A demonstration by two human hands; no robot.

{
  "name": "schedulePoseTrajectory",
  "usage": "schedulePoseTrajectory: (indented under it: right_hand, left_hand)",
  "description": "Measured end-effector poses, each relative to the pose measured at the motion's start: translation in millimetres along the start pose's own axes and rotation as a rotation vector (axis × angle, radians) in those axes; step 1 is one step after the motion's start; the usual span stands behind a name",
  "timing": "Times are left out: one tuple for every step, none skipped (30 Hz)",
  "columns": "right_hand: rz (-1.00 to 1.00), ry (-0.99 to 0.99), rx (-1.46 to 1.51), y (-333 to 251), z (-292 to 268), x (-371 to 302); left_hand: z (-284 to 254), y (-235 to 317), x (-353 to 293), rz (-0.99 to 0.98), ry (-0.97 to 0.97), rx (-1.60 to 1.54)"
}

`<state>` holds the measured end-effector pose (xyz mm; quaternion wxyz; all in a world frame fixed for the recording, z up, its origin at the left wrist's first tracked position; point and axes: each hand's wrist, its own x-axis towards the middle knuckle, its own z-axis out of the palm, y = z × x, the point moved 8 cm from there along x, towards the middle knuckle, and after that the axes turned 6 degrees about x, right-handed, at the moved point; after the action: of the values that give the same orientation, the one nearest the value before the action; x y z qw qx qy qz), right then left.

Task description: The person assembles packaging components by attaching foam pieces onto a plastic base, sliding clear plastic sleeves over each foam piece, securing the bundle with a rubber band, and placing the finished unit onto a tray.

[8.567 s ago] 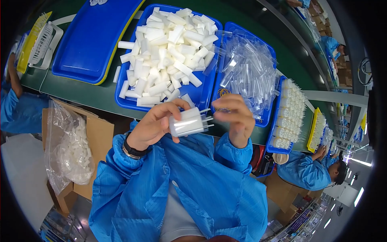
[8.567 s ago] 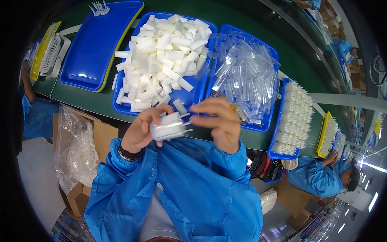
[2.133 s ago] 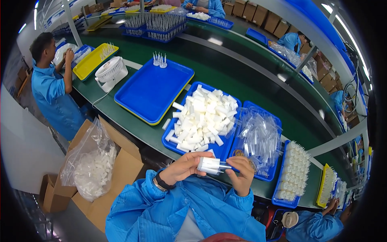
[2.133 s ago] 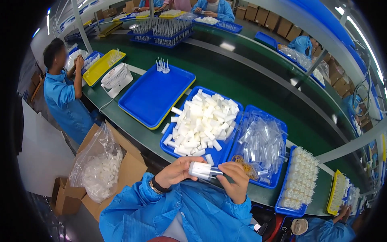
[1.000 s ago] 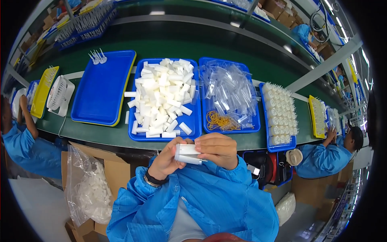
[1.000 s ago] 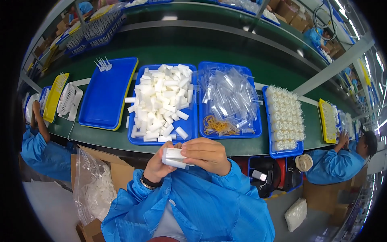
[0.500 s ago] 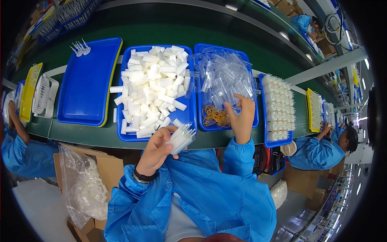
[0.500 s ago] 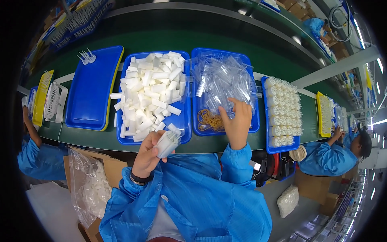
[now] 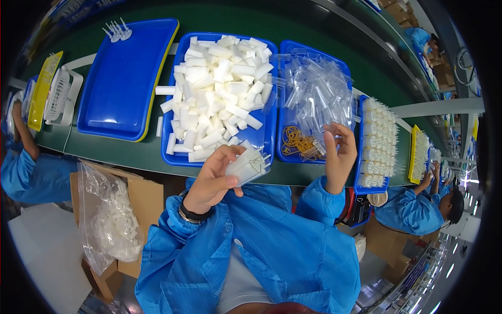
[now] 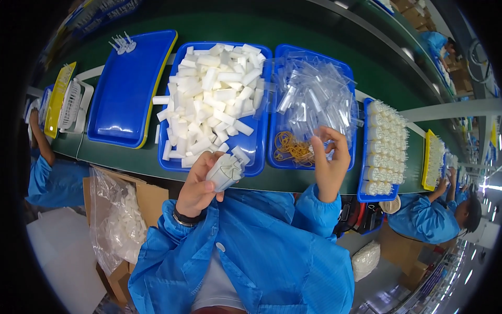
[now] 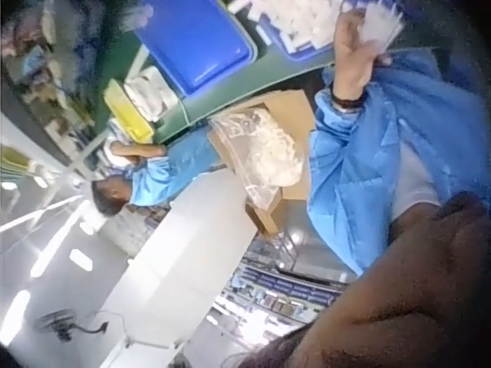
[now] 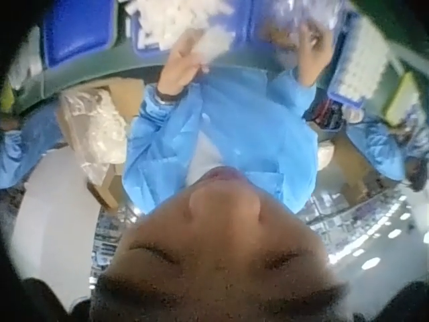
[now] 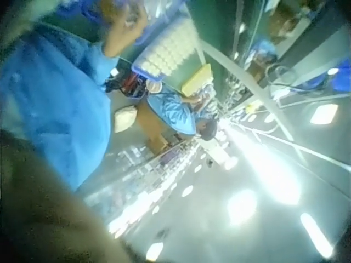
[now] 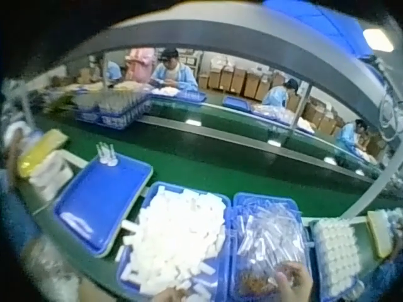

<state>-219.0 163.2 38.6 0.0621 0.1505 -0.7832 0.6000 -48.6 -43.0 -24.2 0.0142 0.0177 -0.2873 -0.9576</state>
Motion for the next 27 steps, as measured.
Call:
schedulePoseTrajectory:
  right_hand:
    - [0.009,-0.004,-0.001,-8,0,-6]
    - [0.040,-0.115,0.147,-20,11,-11]
    - [0.072,-0.223,0.294,-29,21,-14]
    - [0.000,-0.314,0.323,-38,27,-15]
    - [0.004,-0.314,0.323,-40,28,-15]
    - [-0.064,-0.368,0.324,-48,34,-17]
    - [-0.131,-0.420,0.324,-56,40,-20]
    - [-0.134,-0.420,0.391,-63,46,-22]
    - [-0.131,-0.417,0.391,-64,51,-23]
    - [-0.142,-0.447,0.454,-67,56,-24]
    - [-0.154,-0.477,0.516,-70,61,-24]
    - [-0.194,-0.501,0.473,-77,66,-23]
    - [-0.192,-0.501,0.471,-79,67,-20]
    - [-0.234,-0.562,0.386,-83,72,-21]
    - [-0.274,-0.622,0.300,-85,77,-23]
    - [-0.271,-0.623,0.301,-87,78,-24]
    - [-0.219,-0.628,0.308,-84,81,-24]
    - [-0.166,-0.632,0.315,-81,82,-24]
    - [-0.164,-0.632,0.316,-79,81,-24]
    - [-0.167,-0.642,0.307,-75,80,-23]
    - [-0.170,-0.653,0.298,-74,80,-23]
    - [-0.168,-0.652,0.301,-73,79,-26]
    - [-0.051,-0.574,0.386,-67,74,-27]
    - [0.065,-0.494,0.468,-59,70,-27]
    - [0.067,-0.497,0.471,-54,68,-27]
    - [-0.004,-0.509,0.527,-52,64,-26]
    - [-0.075,-0.520,0.583,-54,61,-26]
  left_hand:
    - [0,1,0,-0.004,0.009,-0.003]
    - [-1,1,1,-0.002,0.023,0.012]
    - [-2,1,0,0.000,0.035,0.028]
    - [-1,2,0,-0.002,0.039,0.027]
    - [1,4,0,-0.005,0.050,0.058]
    - [2,6,0,-0.007,0.060,0.089]
    - [4,7,0,-0.011,0.061,0.090]
    - [5,10,1,0.000,0.058,0.177]
    - [6,12,1,0.012,0.054,0.265]
    - [7,14,2,0.009,0.053,0.266]
    - [9,16,3,0.023,0.041,0.313]
    - [11,17,4,0.037,0.029,0.359]
    - [10,17,5,0.036,0.030,0.357]
    - [11,18,6,0.039,0.013,0.376]
    - [12,18,7,0.041,-0.004,0.395]
    - [12,17,6,0.039,-0.001,0.394]
    - [12,15,6,0.007,0.017,0.360]
    - [11,12,6,-0.026,0.035,0.326]
    - [10,11,6,-0.028,0.037,0.327]
    - [11,11,6,-0.029,0.035,0.327]
    - [11,10,6,-0.031,0.033,0.329]
    - [11,9,6,-0.033,0.036,0.331]
    - [11,7,5,-0.040,0.042,0.323]
    - [10,6,4,-0.047,0.049,0.314]
    - [11,5,4,-0.046,0.053,0.315]
    - [12,6,4,-0.038,0.063,0.299]
    - [12,7,3,-0.031,0.073,0.283]
